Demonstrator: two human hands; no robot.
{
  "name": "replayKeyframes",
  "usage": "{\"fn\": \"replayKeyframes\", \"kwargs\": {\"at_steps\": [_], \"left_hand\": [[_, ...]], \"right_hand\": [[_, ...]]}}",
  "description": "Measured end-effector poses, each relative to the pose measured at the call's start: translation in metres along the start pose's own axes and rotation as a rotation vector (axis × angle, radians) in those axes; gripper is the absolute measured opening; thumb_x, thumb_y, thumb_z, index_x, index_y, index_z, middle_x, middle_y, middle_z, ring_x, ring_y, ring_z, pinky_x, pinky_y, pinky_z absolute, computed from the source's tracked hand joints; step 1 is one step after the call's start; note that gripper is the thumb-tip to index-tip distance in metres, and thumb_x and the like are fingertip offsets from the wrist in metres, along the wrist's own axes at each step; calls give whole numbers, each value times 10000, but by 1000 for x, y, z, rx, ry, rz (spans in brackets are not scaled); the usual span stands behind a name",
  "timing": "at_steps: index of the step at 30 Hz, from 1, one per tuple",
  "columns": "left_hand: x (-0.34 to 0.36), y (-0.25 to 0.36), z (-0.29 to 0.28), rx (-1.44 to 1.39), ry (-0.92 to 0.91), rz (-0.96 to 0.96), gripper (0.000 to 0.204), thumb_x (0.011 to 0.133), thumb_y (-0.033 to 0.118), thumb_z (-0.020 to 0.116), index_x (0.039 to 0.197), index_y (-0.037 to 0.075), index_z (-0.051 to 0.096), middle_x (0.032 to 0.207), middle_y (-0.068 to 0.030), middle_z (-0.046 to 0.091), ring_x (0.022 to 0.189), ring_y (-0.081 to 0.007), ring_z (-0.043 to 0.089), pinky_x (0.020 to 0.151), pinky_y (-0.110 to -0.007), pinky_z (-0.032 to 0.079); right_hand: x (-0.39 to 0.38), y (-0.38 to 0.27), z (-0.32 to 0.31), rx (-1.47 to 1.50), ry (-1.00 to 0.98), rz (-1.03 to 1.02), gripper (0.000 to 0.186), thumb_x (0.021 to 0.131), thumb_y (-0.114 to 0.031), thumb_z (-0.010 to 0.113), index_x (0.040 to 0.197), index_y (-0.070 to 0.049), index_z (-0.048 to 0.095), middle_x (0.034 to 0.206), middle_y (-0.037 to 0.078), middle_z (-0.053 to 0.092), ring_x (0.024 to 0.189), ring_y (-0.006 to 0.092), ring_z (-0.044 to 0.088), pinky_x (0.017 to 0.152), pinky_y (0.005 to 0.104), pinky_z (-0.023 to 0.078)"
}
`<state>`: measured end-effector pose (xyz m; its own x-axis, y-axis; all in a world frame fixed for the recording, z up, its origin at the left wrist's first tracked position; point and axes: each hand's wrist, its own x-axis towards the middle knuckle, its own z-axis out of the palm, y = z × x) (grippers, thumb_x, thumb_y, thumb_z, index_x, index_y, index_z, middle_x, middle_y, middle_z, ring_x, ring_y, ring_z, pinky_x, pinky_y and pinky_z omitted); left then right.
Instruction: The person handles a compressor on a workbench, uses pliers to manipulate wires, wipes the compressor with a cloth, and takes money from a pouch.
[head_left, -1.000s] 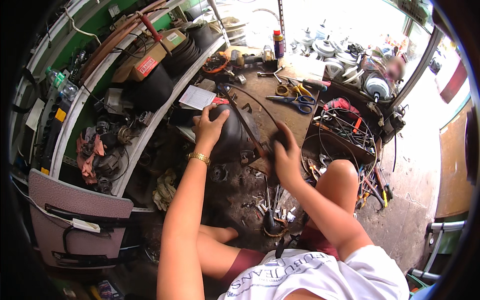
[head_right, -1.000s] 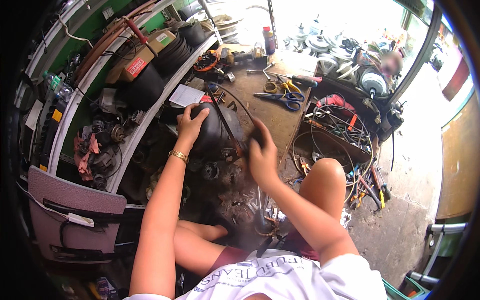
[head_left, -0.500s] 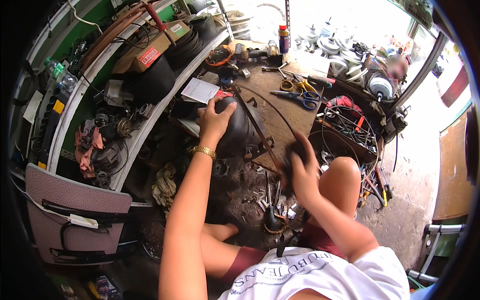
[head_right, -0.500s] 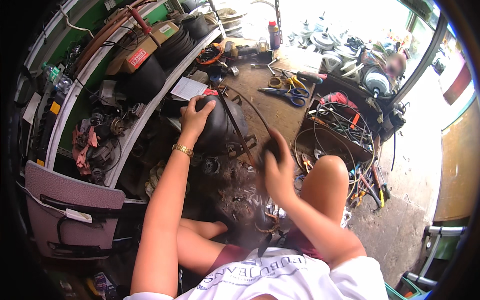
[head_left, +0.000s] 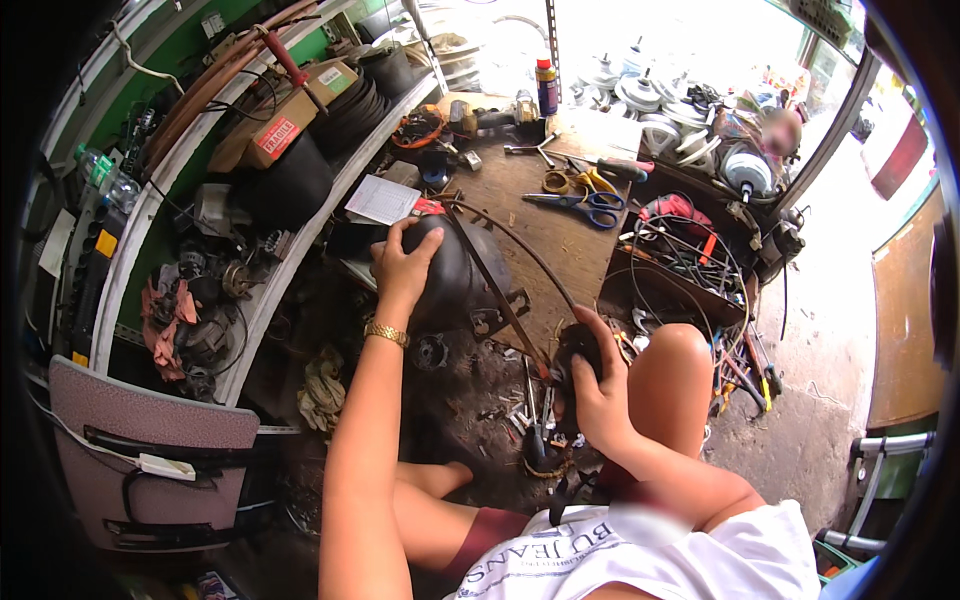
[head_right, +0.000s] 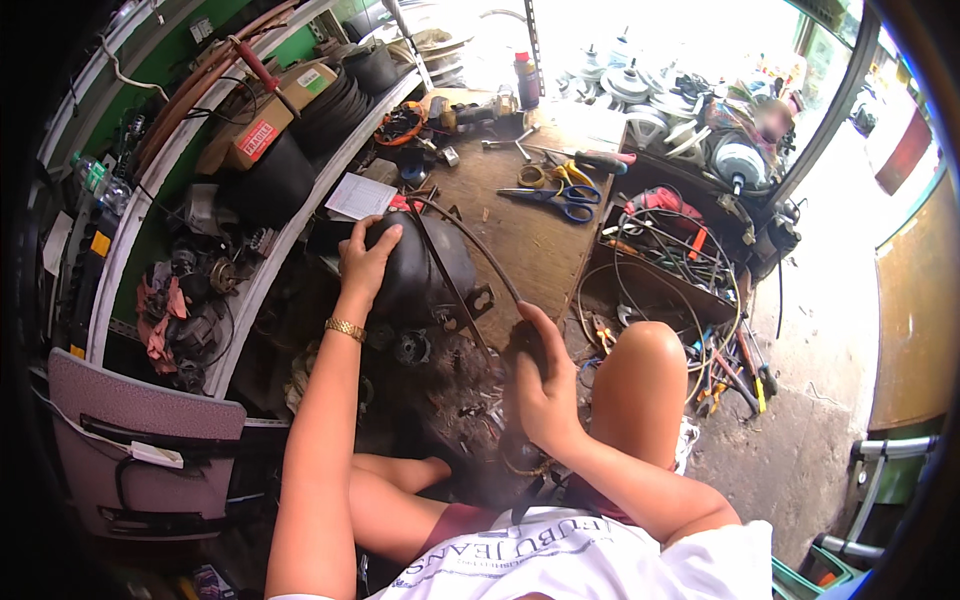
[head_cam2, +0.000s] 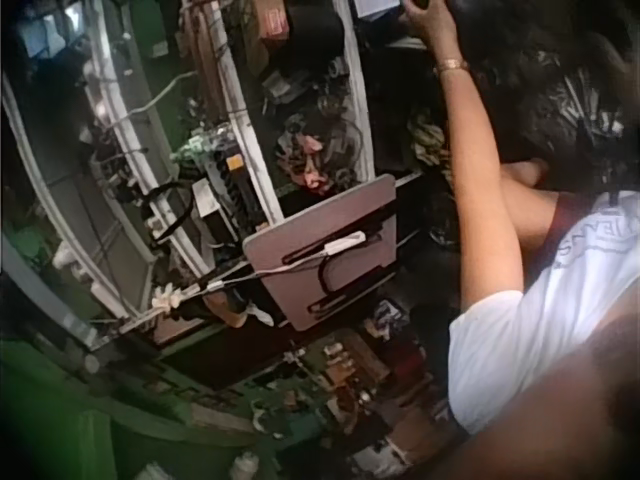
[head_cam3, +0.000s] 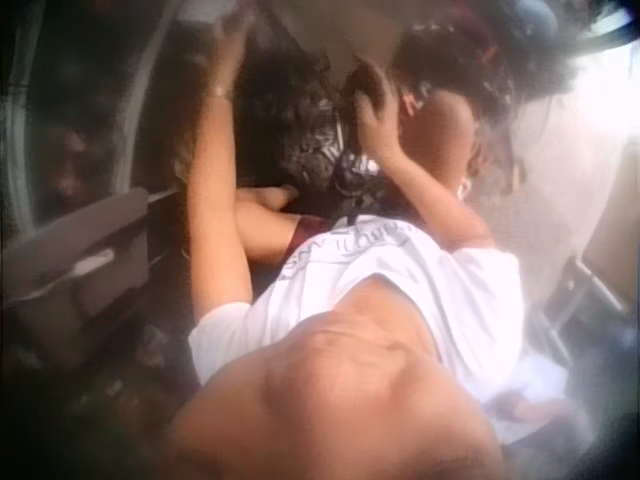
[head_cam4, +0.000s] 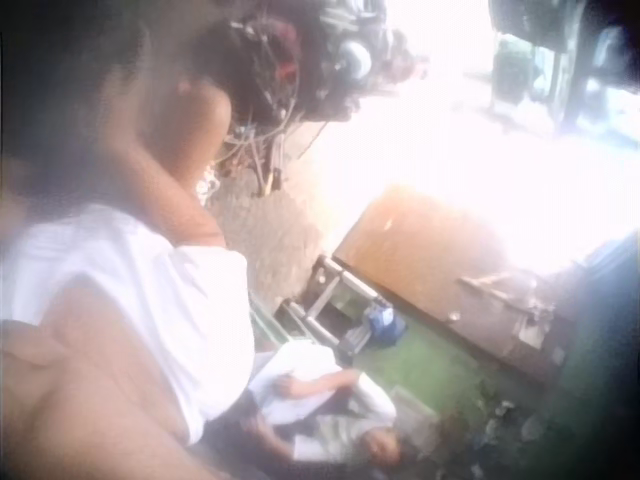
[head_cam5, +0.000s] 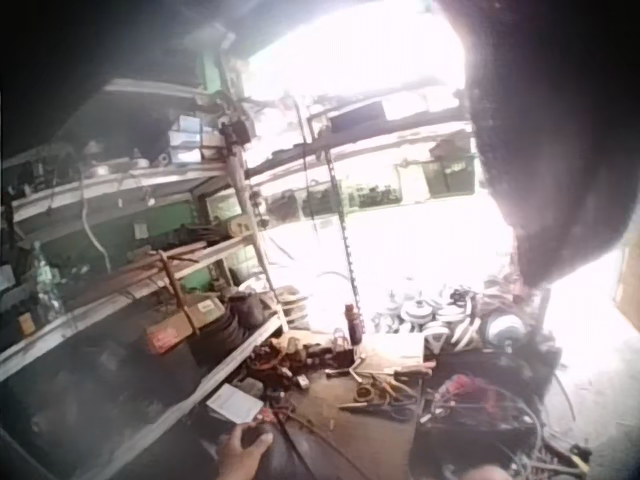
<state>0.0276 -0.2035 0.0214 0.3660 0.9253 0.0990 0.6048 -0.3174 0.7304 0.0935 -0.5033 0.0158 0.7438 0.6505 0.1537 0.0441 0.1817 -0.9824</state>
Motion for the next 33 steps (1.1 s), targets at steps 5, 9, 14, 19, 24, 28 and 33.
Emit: {"fn": "replayKeyframes", "kwargs": {"at_steps": [5,9,14,19,24,28,33], "left_hand": [[-1,14,13,15,-13,32,668,748,618,730,1294,251,611,1295,-244,488,1176,-421,535,1043,-459,421],[2,-4,0,-42,-17,-8,674,746,615,734,1293,241,613,1280,-253,491,1170,-418,539,1033,-455,428],[2,-16,-3,-80,20,50,667,754,611,734,1279,214,624,1255,-253,513,1170,-415,552,1021,-442,439],[1,-1,2,-87,-23,5,686,763,629,718,1301,217,610,1285,-263,494,1176,-424,551,1027,-440,439],[5,-5,4,-61,-18,16,710,750,636,725,1302,206,610,1288,-268,490,1172,-423,554,1035,-434,434],[18,-17,5,-92,-28,69,715,741,631,734,1287,184,619,1267,-287,523,1172,-419,556,1035,-427,432],[16,-3,16,-47,-70,60,718,731,650,727,1285,205,622,1281,-290,532,1191,-423,555,1033,-434,437]], "right_hand": [[111,35,63,-21,130,-245,513,899,63,451,1409,10,476,1203,153,615,1127,194,582,1026,323,428],[102,11,69,27,60,-56,505,904,54,452,1407,21,470,1306,190,595,1237,235,546,1085,350,389],[-2,0,26,37,2,-17,538,890,71,463,1424,10,458,1306,132,570,1223,204,530,1084,317,368],[87,28,51,-24,22,-198,494,943,20,475,1432,-48,462,1231,131,609,1095,201,606,976,315,461],[104,27,-4,450,29,156,380,984,-44,521,1360,-92,545,1085,76,623,709,100,605,679,224,492],[78,58,-33,-225,35,-192,247,911,-35,642,1156,-65,650,898,58,649,819,154,649,734,309,500],[65,79,-24,-850,56,-304,284,833,-309,753,1063,-155,690,1015,133,579,895,340,642,719,434,527]]}}
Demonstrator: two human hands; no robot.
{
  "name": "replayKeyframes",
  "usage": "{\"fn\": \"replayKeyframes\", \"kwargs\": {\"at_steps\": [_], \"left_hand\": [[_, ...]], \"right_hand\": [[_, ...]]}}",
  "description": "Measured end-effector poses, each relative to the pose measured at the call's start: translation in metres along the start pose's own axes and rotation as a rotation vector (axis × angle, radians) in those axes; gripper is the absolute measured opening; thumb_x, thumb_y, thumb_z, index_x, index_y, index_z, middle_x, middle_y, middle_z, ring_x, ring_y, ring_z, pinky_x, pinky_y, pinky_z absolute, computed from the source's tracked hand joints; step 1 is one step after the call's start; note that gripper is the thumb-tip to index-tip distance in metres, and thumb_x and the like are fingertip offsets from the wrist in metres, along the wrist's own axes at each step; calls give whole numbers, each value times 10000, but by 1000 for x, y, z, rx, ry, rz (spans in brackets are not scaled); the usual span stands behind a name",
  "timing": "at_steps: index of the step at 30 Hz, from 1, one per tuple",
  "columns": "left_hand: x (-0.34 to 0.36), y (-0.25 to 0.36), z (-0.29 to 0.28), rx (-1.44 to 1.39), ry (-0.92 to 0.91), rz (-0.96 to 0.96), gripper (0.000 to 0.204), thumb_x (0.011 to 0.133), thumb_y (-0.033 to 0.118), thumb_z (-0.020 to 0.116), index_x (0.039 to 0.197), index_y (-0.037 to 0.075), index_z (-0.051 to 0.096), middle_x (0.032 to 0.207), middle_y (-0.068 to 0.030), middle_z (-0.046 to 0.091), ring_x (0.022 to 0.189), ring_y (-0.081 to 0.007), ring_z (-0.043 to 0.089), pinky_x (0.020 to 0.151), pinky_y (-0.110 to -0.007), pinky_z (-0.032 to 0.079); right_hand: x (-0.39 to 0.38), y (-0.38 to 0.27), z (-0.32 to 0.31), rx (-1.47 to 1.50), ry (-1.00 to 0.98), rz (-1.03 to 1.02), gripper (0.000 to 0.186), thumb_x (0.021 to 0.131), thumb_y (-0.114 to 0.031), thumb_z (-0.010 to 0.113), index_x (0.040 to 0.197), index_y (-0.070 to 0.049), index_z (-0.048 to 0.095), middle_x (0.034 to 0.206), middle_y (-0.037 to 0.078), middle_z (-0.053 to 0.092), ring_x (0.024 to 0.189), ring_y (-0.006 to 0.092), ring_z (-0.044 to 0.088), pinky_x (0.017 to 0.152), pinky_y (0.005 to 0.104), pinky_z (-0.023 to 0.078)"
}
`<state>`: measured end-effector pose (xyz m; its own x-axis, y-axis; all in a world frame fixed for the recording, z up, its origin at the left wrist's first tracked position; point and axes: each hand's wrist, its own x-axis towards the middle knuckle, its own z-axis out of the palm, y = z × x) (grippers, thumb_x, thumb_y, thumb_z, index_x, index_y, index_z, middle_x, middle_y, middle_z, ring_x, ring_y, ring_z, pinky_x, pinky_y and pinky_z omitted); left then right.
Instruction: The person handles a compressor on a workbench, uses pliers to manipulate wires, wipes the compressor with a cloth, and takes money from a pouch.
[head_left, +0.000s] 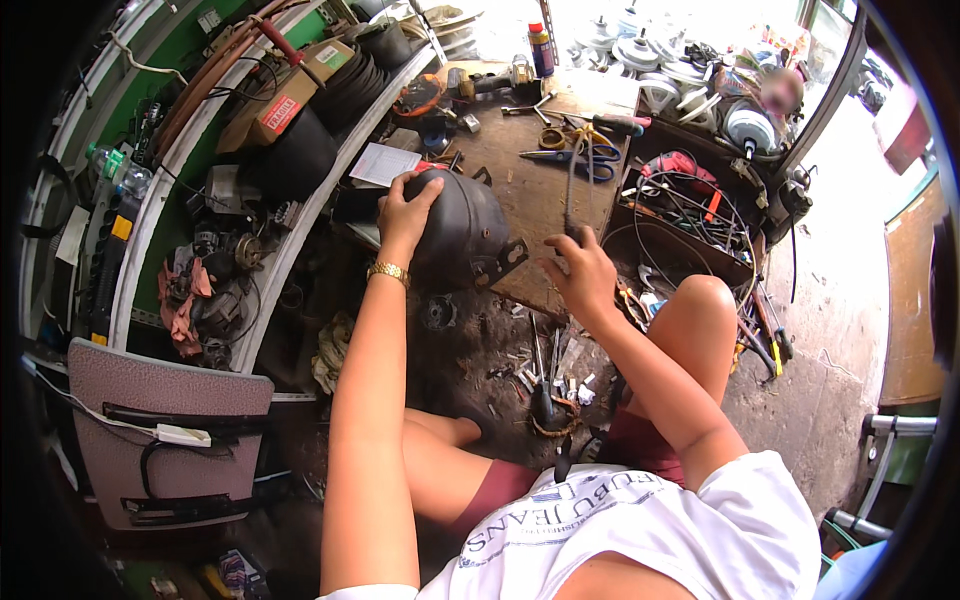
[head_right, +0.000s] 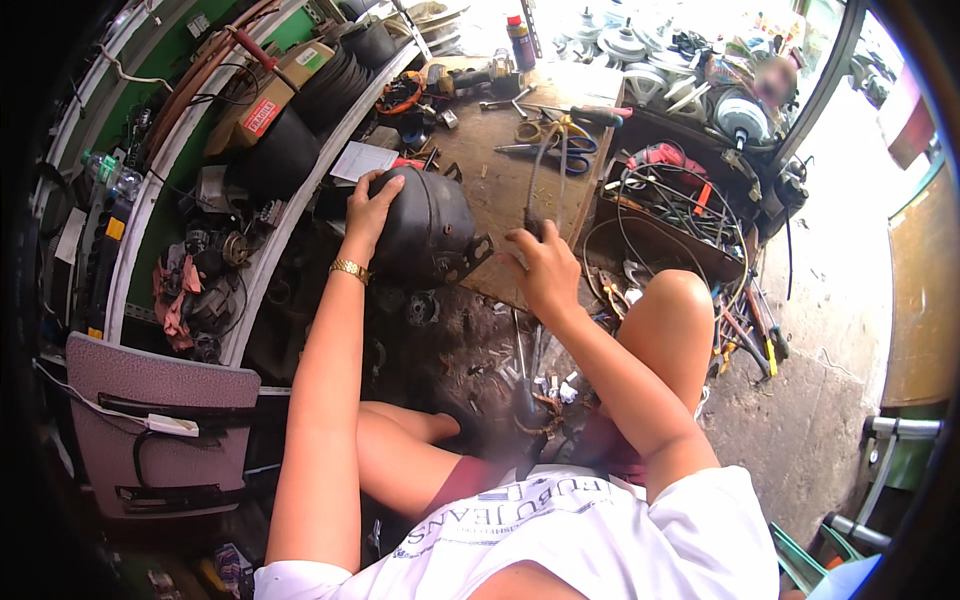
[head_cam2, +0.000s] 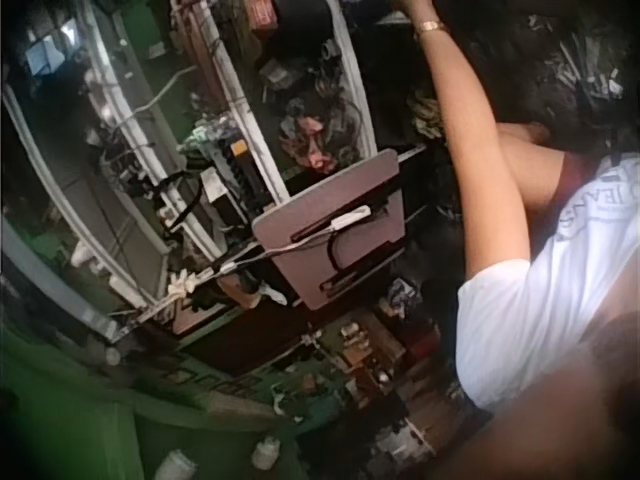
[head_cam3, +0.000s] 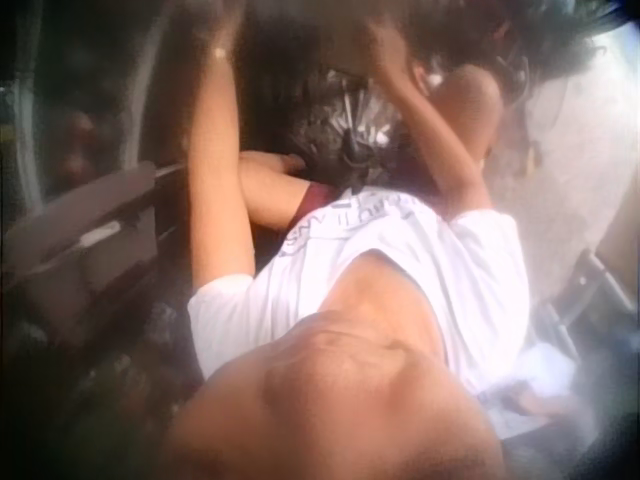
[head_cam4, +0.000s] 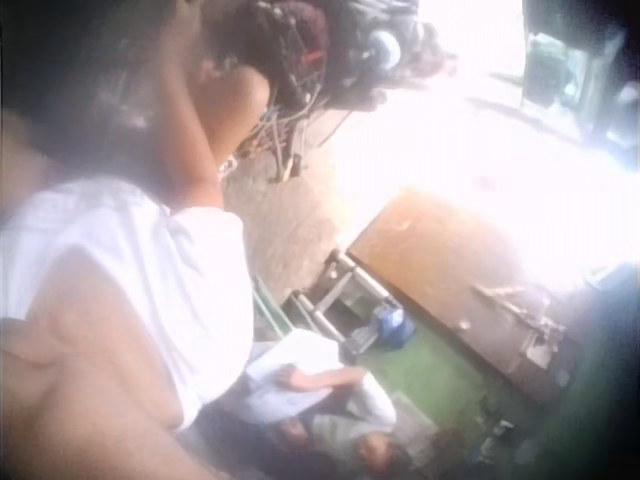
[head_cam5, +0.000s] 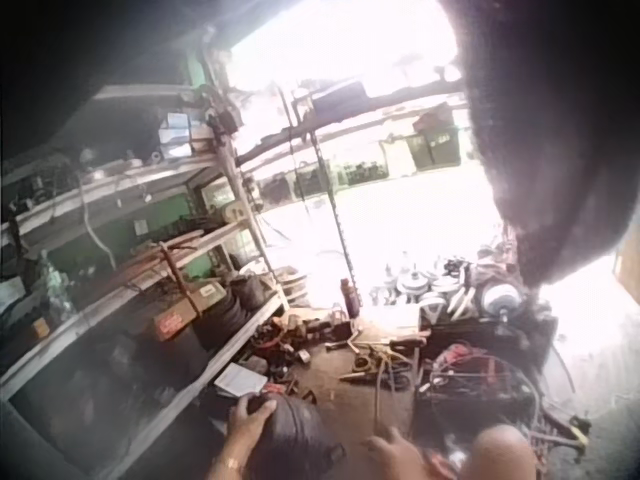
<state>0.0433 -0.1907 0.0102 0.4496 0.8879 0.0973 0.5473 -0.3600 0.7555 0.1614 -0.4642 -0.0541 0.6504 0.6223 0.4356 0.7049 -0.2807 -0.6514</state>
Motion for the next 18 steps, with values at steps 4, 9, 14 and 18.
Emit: {"fn": "replayKeyframes", "kwargs": {"at_steps": [4,9,14,18], "left_hand": [[-6,19,8,89,3,-17,726,720,673,722,1295,242,616,1297,-285,522,1199,-434,551,1039,-449,435],[4,3,0,95,-17,-5,734,719,678,722,1306,252,609,1305,-282,516,1197,-433,555,1043,-451,435],[7,-2,3,58,-30,-22,739,719,675,727,1320,265,599,1353,-284,481,1213,-428,549,1044,-442,438],[6,7,9,95,-28,-45,743,712,673,734,1320,267,600,1365,-276,473,1221,-419,547,1044,-431,441]], "right_hand": [[-5,1,17,-141,-31,-45,343,800,-386,769,1059,-176,690,1127,155,531,957,383,600,720,459,532],[-3,2,44,-92,-40,32,373,808,-444,749,1065,-178,699,1154,179,517,1033,430,554,747,480,516],[-4,15,57,-121,-195,144,393,873,-511,663,1023,-155,733,1256,189,510,1280,490,419,841,545,457],[-4,11,66,-102,-203,214,367,885,-482,660,1046,-163,742,1285,191,500,1319,495,383,892,566,423]]}}
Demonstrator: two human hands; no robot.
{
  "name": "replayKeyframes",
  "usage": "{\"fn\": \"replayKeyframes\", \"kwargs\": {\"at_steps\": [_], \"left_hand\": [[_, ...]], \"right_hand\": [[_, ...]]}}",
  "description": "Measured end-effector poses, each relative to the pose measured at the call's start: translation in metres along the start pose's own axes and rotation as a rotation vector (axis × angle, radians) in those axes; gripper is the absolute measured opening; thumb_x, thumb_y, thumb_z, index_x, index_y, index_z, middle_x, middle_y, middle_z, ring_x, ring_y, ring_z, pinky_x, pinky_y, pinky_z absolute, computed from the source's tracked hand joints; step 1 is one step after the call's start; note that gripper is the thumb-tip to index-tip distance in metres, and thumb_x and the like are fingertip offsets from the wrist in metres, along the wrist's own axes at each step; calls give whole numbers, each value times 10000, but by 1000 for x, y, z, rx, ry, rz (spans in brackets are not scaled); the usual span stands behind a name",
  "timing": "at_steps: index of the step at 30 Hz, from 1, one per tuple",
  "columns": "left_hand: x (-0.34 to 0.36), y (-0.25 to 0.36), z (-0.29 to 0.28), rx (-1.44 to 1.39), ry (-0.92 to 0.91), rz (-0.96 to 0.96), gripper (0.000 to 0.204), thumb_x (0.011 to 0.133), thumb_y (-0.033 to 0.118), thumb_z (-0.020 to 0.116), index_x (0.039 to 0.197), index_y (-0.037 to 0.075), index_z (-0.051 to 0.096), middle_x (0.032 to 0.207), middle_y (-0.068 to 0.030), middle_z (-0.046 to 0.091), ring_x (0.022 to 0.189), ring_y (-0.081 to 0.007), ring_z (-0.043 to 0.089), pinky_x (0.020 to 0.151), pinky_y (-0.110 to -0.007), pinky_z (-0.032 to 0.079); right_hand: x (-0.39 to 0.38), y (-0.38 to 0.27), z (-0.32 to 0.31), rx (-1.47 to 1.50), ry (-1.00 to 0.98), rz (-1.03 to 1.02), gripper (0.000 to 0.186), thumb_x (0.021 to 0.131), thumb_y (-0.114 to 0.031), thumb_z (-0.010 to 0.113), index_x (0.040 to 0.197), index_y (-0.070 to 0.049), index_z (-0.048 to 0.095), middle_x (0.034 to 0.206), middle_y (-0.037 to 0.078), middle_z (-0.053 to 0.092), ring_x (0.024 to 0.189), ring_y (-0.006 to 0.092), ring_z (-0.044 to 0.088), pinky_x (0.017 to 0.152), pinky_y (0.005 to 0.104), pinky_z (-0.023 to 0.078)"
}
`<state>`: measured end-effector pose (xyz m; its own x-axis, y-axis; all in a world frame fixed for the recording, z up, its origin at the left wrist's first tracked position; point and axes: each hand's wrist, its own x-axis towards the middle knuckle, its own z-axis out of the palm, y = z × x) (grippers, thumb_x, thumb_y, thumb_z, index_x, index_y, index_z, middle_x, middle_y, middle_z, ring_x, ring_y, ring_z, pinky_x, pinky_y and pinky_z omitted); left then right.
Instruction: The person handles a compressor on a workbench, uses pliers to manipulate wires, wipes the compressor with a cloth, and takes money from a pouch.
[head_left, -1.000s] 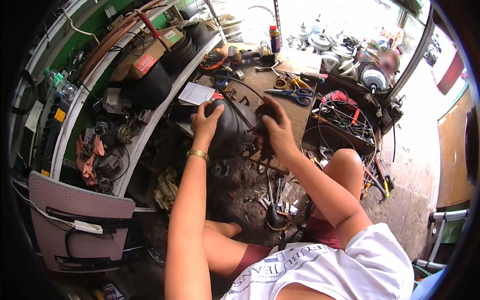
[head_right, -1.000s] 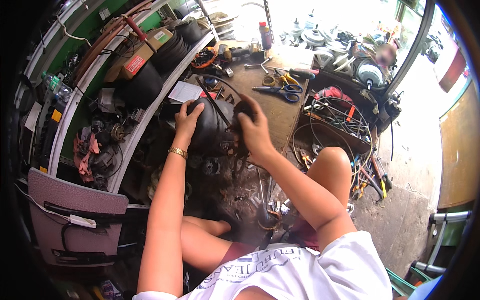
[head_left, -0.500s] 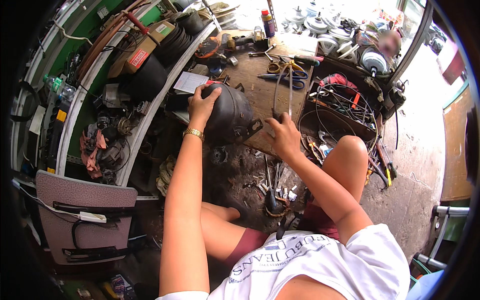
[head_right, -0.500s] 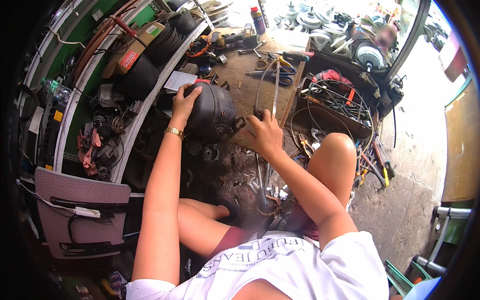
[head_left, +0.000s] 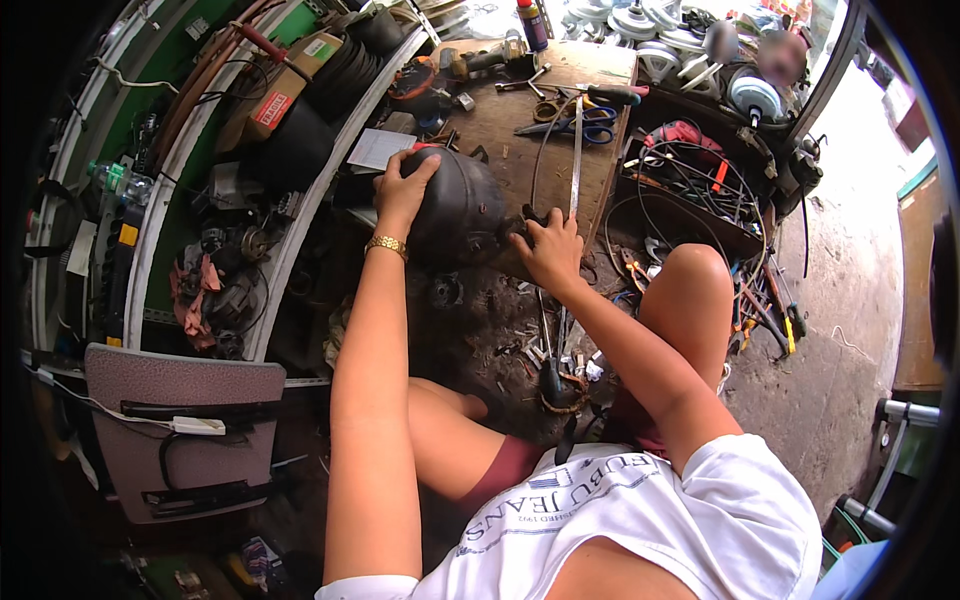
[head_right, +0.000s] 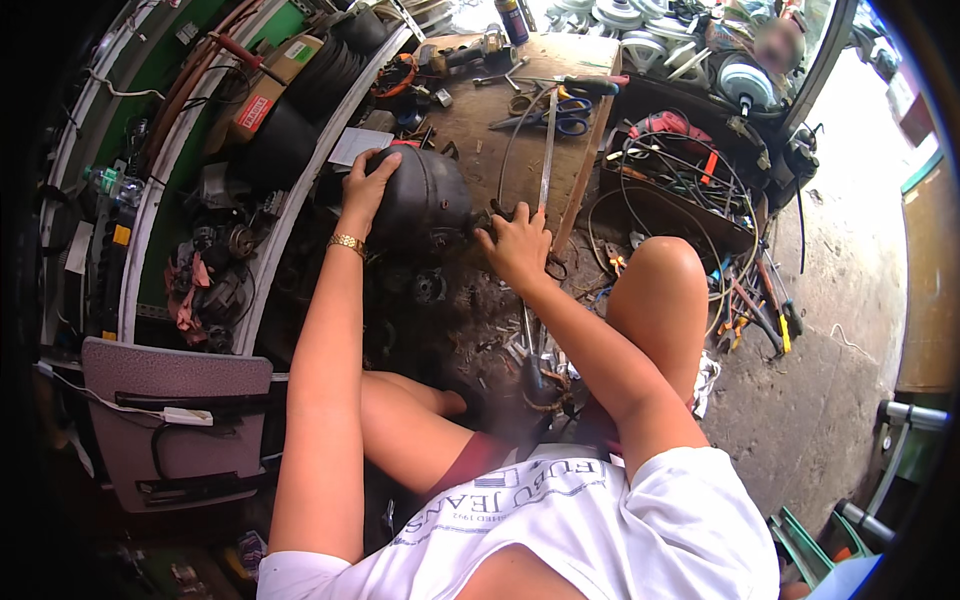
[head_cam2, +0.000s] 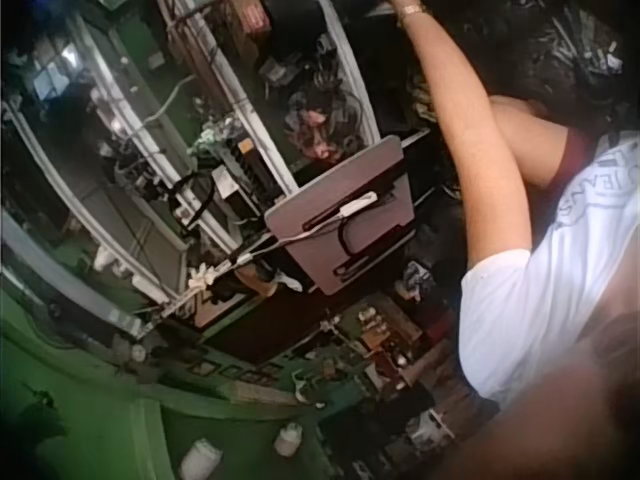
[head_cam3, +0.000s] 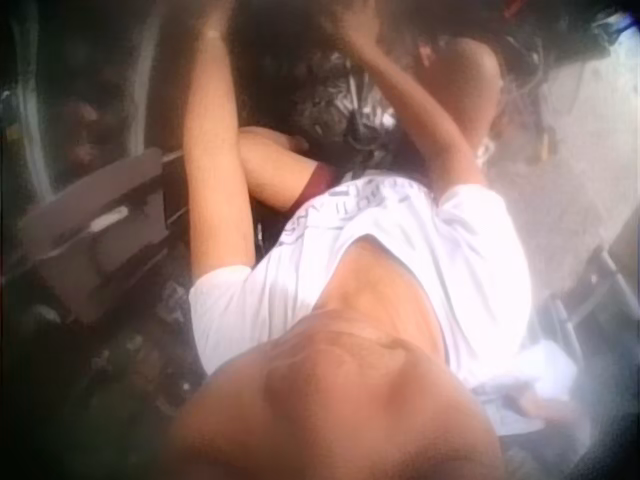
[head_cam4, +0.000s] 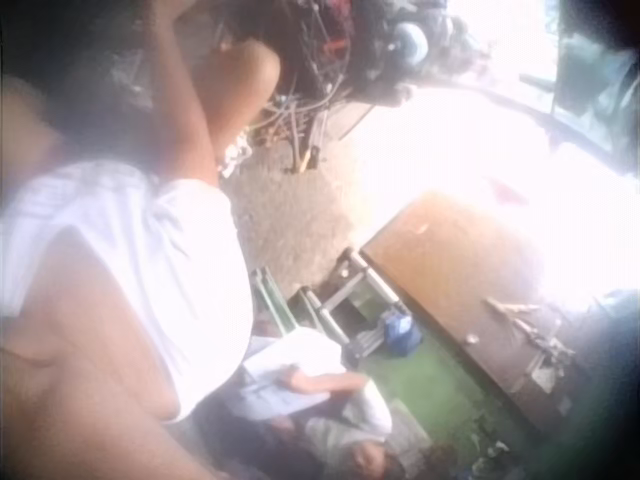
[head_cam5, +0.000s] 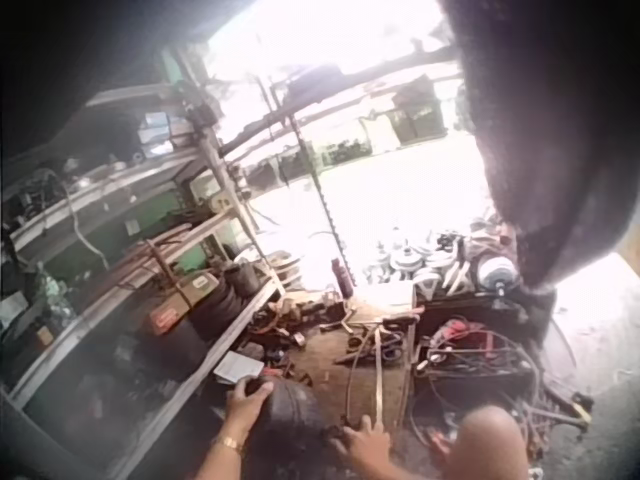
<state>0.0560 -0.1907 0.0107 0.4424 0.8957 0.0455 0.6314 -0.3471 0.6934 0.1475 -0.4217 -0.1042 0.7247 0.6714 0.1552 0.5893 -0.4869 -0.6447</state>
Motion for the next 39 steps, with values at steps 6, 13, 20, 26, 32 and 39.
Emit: {"fn": "replayKeyframes", "kwargs": {"at_steps": [6,13,20,26,32,39], "left_hand": [[-4,9,1,4,-6,-28,744,707,674,737,1319,272,601,1362,-265,481,1226,-408,545,1051,-437,436],[-8,12,-8,1,-10,-96,744,707,671,745,1322,279,598,1363,-258,476,1253,-398,523,1057,-438,429],[-79,18,3,-308,-36,-98,715,788,579,765,1313,131,579,1342,-235,475,1198,-350,542,997,-447,469],[-122,24,19,-106,161,65,742,844,592,717,1380,114,530,1314,-215,439,1252,-358,447,1077,-436,368],[-114,45,34,66,195,122,716,831,615,708,1345,131,585,1322,-217,433,1249,-372,486,1063,-411,400],[-104,45,39,94,199,178,669,839,575,711,1317,118,605,1366,-165,435,1266,-338,494,1077,-418,393]], "right_hand": [[6,-7,-4,8,-82,147,415,876,-480,667,1123,-153,738,1306,176,502,1268,453,418,947,575,405],[10,-8,-7,162,-151,219,353,874,-414,687,1121,-172,757,1316,138,505,1301,439,384,985,580,355],[-7,25,-48,121,-186,154,353,869,-402,687,1117,-160,754,1273,129,516,1182,401,455,948,537,377],[-11,58,-60,48,-145,-9,393,878,-412,682,1162,-144,726,1233,143,539,1152,399,482,907,531,423],[5,75,-104,235,-38,-192,189,892,-191,657,1077,-161,671,1136,133,582,1047,393,561,846,461,466],[21,80,-117,139,-4,-437,357,882,-21,562,1223,-126,557,1121,141,635,1022,385,606,837,453,471]]}}
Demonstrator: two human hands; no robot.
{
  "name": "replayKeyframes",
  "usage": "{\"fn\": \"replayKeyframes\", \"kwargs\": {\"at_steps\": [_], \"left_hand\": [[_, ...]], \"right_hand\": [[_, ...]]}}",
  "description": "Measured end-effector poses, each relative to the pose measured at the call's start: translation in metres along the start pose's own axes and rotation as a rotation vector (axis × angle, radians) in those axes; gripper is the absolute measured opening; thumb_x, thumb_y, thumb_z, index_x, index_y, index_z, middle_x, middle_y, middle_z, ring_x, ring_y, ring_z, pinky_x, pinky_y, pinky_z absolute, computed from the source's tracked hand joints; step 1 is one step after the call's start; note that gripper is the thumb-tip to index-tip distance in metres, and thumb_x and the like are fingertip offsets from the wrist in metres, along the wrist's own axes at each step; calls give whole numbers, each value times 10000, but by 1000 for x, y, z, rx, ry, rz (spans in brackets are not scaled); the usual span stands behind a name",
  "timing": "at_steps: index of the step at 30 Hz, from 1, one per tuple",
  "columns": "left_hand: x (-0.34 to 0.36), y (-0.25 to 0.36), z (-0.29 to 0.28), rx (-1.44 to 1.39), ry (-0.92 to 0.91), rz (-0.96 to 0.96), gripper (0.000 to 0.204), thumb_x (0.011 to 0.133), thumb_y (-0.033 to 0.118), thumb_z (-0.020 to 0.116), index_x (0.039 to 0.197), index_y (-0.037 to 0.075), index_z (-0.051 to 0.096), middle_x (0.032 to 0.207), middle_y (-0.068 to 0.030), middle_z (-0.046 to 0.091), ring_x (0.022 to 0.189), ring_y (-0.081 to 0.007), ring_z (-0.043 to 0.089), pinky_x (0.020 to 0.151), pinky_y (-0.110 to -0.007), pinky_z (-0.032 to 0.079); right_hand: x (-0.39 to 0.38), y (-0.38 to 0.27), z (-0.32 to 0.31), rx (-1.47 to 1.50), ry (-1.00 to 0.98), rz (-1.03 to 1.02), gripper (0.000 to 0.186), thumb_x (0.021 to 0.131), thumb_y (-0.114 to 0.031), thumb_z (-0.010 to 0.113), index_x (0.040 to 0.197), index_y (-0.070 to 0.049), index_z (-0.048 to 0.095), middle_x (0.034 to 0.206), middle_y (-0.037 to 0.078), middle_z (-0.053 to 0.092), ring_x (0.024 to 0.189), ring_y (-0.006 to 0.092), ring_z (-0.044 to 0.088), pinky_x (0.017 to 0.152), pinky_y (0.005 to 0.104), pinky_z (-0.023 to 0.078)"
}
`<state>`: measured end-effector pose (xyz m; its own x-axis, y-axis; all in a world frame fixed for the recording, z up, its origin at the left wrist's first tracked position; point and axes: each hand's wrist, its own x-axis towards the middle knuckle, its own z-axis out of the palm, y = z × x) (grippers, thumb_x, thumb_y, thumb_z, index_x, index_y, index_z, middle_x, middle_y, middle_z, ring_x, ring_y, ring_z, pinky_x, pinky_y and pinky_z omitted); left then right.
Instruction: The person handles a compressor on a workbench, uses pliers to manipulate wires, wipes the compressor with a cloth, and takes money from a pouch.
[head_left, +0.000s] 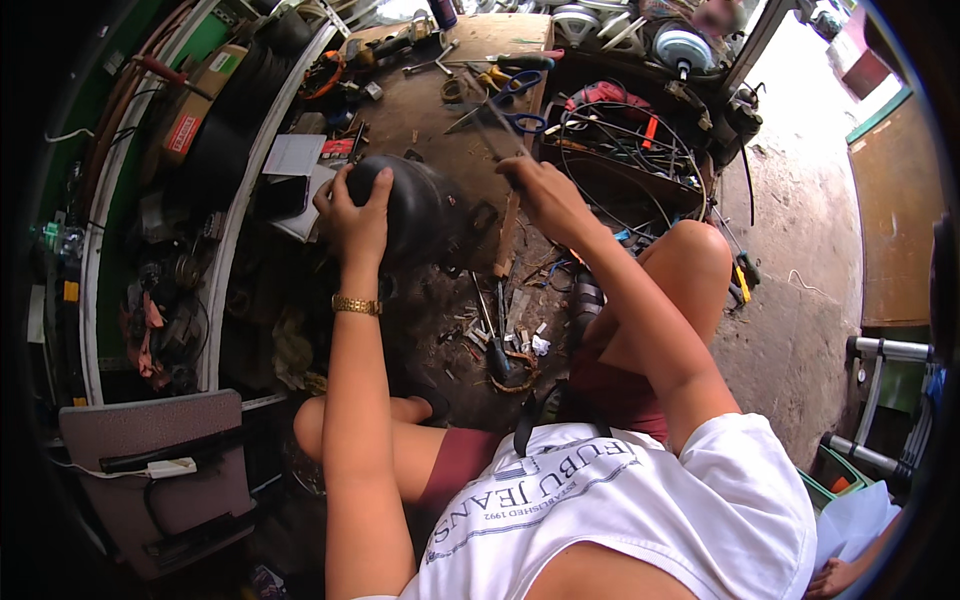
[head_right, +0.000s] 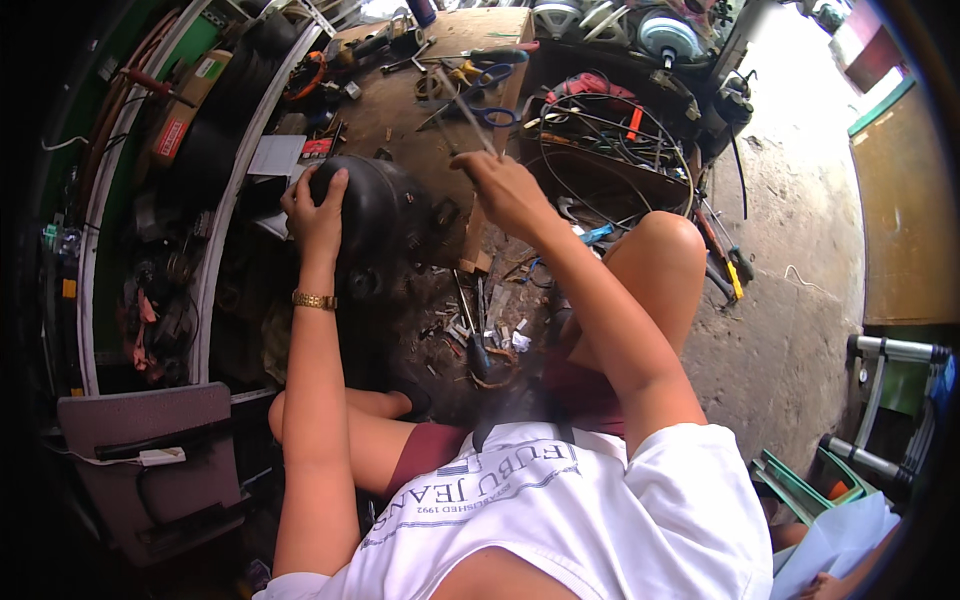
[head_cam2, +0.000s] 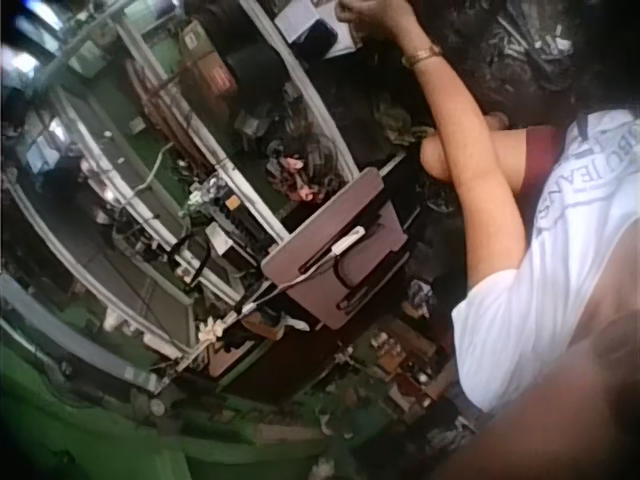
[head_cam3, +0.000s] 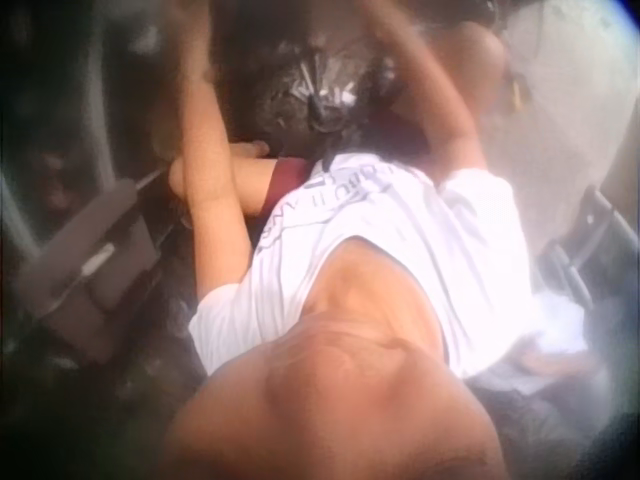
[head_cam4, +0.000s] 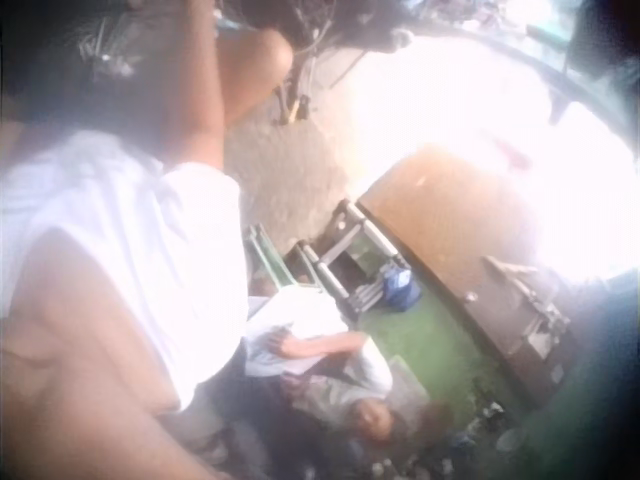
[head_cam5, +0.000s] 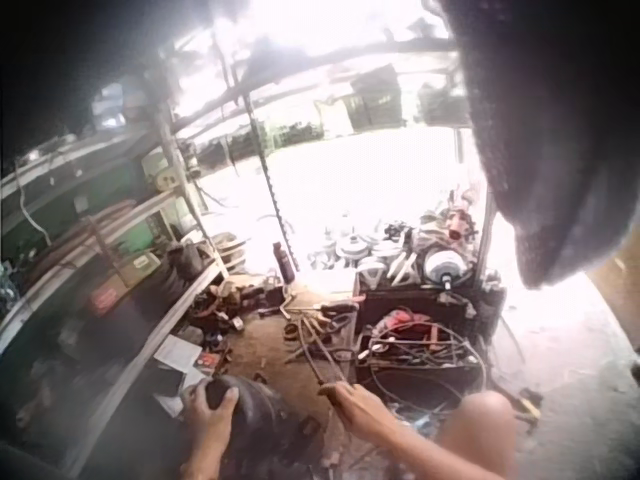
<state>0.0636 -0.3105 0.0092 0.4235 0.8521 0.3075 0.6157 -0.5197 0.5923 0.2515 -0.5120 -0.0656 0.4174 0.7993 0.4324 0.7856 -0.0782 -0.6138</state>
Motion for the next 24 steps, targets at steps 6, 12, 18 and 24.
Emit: {"fn": "replayKeyframes", "kwargs": {"at_steps": [6,12,18,24], "left_hand": [[-5,-7,0,-150,36,46,654,847,537,717,1308,90,590,1309,-147,467,1225,-319,502,1050,-429,409],[-3,-22,1,-196,54,66,617,854,507,730,1288,86,605,1296,-156,468,1245,-316,480,1067,-418,388],[-7,-36,-4,-170,63,82,581,871,488,716,1298,108,613,1430,-200,395,1366,-347,372,1129,-456,317],[-16,-42,-27,-46,50,377,396,990,312,567,1311,84,611,1486,-166,438,1410,-324,374,1168,-443,266]], "right_hand": [[33,26,37,-373,-250,-199,543,877,-104,597,1387,-230,458,1264,96,561,1094,418,609,830,516,510],[97,30,-22,-284,-356,-262,522,885,-208,674,1383,-177,522,1157,151,634,977,313,687,748,414,581],[-23,148,-122,163,51,456,323,932,-291,658,1053,8,676,954,164,712,800,246,670,735,393,522],[-316,226,69,-70,-470,1263,535,904,-443,598,1225,-15,573,1269,236,574,1127,418,614,921,525,515]]}}
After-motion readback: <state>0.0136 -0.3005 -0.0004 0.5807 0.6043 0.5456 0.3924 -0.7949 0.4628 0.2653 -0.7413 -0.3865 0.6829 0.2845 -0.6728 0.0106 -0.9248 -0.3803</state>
